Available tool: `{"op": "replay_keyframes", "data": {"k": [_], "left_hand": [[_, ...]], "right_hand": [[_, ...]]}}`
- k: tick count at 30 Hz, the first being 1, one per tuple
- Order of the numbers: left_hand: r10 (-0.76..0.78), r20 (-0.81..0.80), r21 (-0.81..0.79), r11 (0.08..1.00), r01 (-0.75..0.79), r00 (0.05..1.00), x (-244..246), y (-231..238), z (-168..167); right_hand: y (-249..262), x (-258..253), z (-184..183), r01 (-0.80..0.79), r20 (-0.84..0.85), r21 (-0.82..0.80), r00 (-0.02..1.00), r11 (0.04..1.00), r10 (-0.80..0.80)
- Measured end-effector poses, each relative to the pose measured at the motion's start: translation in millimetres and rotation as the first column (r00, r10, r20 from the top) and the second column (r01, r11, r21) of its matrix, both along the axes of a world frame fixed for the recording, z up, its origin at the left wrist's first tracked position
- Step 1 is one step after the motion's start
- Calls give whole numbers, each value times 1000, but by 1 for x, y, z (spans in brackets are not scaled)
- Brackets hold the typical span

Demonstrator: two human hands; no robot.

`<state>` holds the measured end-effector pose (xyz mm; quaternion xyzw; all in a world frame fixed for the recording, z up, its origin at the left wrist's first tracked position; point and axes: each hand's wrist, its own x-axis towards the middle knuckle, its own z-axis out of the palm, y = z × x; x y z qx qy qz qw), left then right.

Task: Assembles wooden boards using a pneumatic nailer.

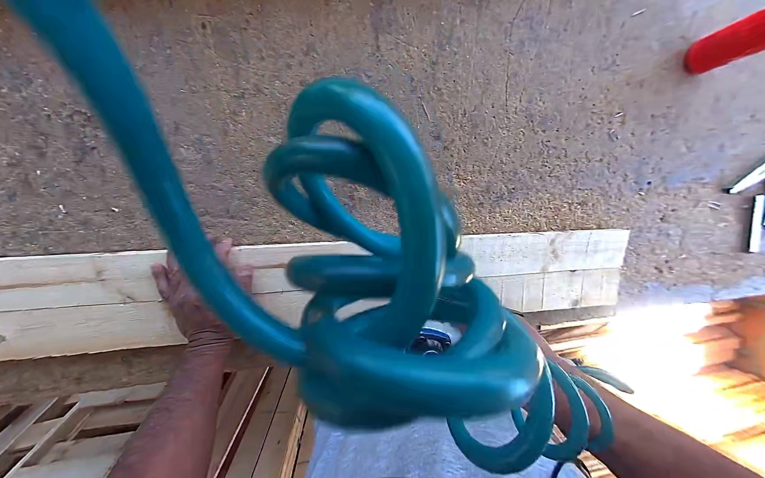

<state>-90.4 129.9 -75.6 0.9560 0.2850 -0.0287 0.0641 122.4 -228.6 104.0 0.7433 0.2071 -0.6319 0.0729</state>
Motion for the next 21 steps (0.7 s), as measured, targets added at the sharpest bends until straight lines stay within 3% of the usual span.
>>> {"op": "replay_keyframes", "data": {"k": [1, 2, 3, 4, 5, 9, 11, 13, 14, 15, 16, 18, 20, 21], "left_hand": [[52, -164, -2, 999, -53, 985, 12, -8, 15], [97, -358, -117, 982, -147, 929, 33, -14, 43], [79, -287, -158, 979, -129, 955, 33, -14, 45], [16, -32, -123, 992, -20, 999, 18, -6, 26], [-49, 96, -107, 992, 59, 994, 12, 0, 17], [-49, 138, -126, 990, 67, 989, 12, 0, 16], [76, -44, -171, 982, -83, 996, 35, -23, 45], [202, -475, -104, 954, -282, 856, 73, -41, 74], [127, -494, -42, 985, -170, 860, 56, -32, 61], [-111, -160, 63, 990, 123, 981, 8, -1, 18], [-145, -7, 42, 988, 145, 989, -9, 15, -4], [-59, 84, -88, 994, 67, 995, -5, 15, -2], [-77, 77, -47, 996, 81, 994, -2, 14, 0], [-174, 88, 88, 982, 166, 981, -2, 14, -3]], "right_hand": [[-16, -4, -7, -11, 61, 33, 998, 999, 9], [-28, -5, -9, -3, 102, 53, 995, 999, -2], [-34, -2, -7, 6, 102, 42, 995, 999, -11], [-39, 3, -5, 8, 88, 20, 996, 1000, -10], [-43, 9, -3, 17, 65, 0, 998, 1000, -17], [-68, 25, 2, 7, 72, -27, 997, 1000, -5], [-66, 49, 24, 1, -40, -117, 999, 993, -5], [-90, 52, 20, 47, -7, -68, 999, 997, -47], [-104, 49, 15, 99, 36, -43, 995, 994, -97], [-114, 45, 13, 163, 77, -44, 984, 986, -160], [-115, 51, 16, 181, 83, -82, 981, 980, -175], [-112, 64, 22, 169, 36, -146, 986, 975, -165], [-156, 53, 4, 62, 182, 83, 980, 995, -76], [-176, 51, -1, -10, 302, 214, 952, 977, -56]]}}
